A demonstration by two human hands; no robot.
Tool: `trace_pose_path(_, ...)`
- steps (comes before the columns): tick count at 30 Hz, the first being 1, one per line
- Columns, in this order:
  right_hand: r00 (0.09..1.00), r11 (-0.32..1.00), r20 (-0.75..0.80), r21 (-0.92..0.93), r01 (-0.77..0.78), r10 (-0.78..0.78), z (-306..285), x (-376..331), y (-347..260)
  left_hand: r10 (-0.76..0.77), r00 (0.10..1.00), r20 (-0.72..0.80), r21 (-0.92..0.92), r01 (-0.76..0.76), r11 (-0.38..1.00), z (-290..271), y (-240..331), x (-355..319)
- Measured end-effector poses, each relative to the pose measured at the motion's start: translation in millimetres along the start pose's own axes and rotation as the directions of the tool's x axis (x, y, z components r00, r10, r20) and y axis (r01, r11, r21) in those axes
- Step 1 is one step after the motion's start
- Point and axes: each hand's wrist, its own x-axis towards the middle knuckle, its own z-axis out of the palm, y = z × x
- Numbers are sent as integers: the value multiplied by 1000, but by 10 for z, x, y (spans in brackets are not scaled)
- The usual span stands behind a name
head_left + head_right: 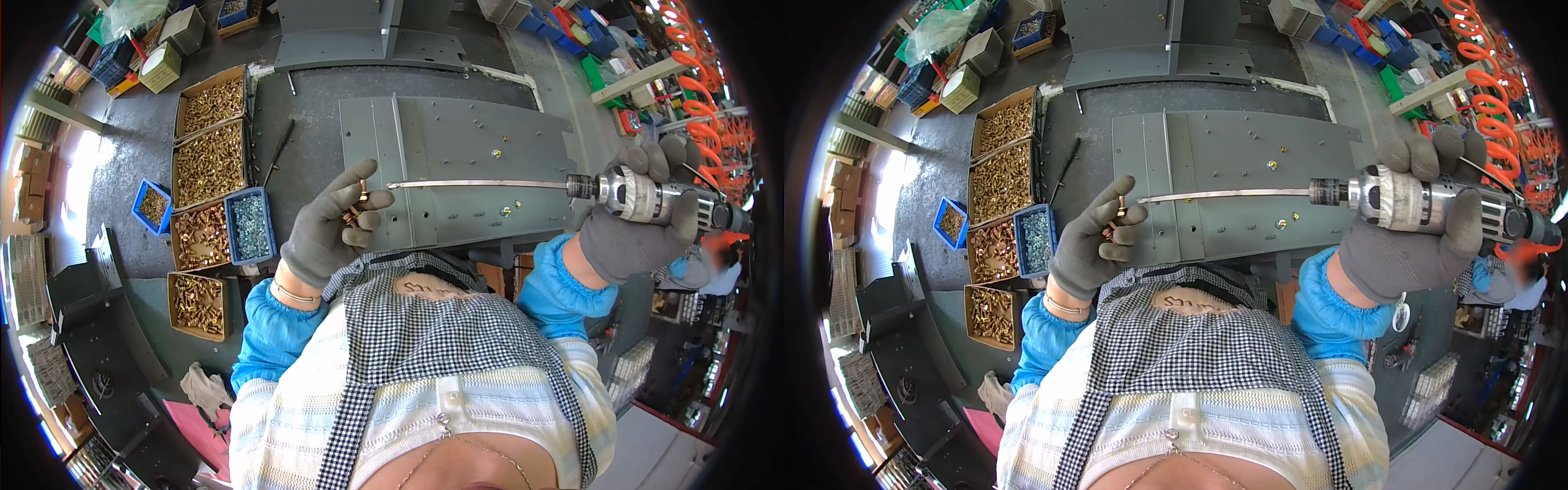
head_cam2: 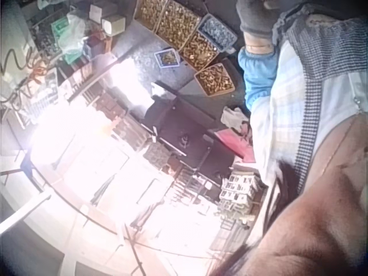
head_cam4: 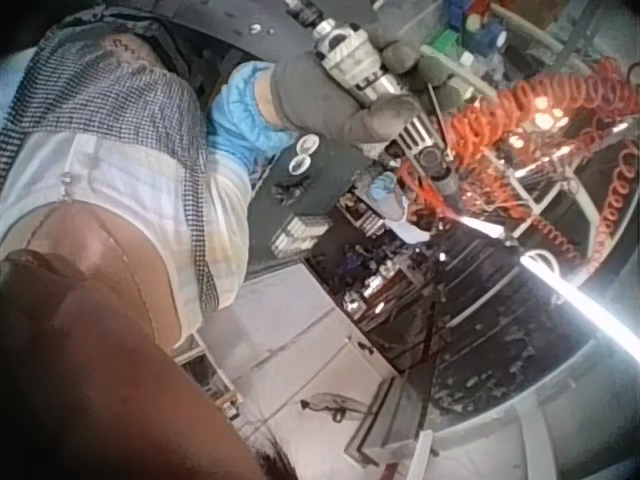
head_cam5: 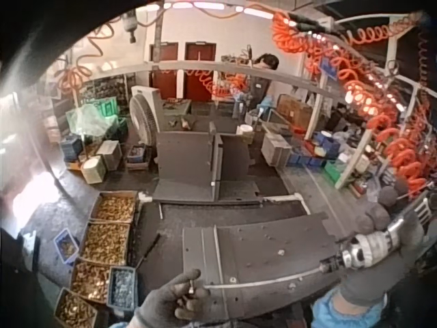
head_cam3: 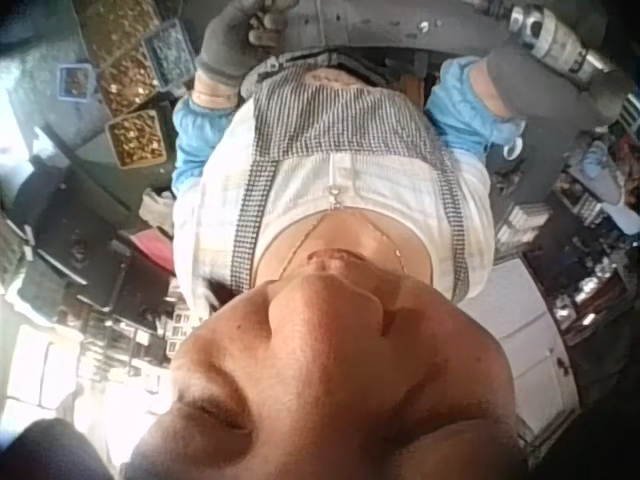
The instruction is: The recorder uses a power screwdriver to assemble metal plates and components on a fabrication floor.
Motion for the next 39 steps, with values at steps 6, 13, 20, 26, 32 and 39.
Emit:
trace_pose_path(6,974,984,189,103,-147,125,-58,0,62,-23,998,-58,24,24,999,50,-142,34)
trace_pose_path(13,999,989,-24,-138,-44,41,189,-113,133,60,991,-116,223,-33,974,81,-198,44)
trace_pose_path(20,992,989,126,-150,15,4,215,-139,96,39,967,-251,454,82,887,231,-223,120)
trace_pose_path(26,995,972,-103,-232,-23,-1,325,-147,127,107,967,-230,402,-5,916,312,-173,40)
trace_pose_path(32,938,997,340,3,-75,70,238,-99,141,-122,991,-58,436,135,890,-49,-32,53)
trace_pose_path(39,954,987,288,-159,-37,82,327,-191,145,-204,973,-113,878,194,438,188,-9,-12)
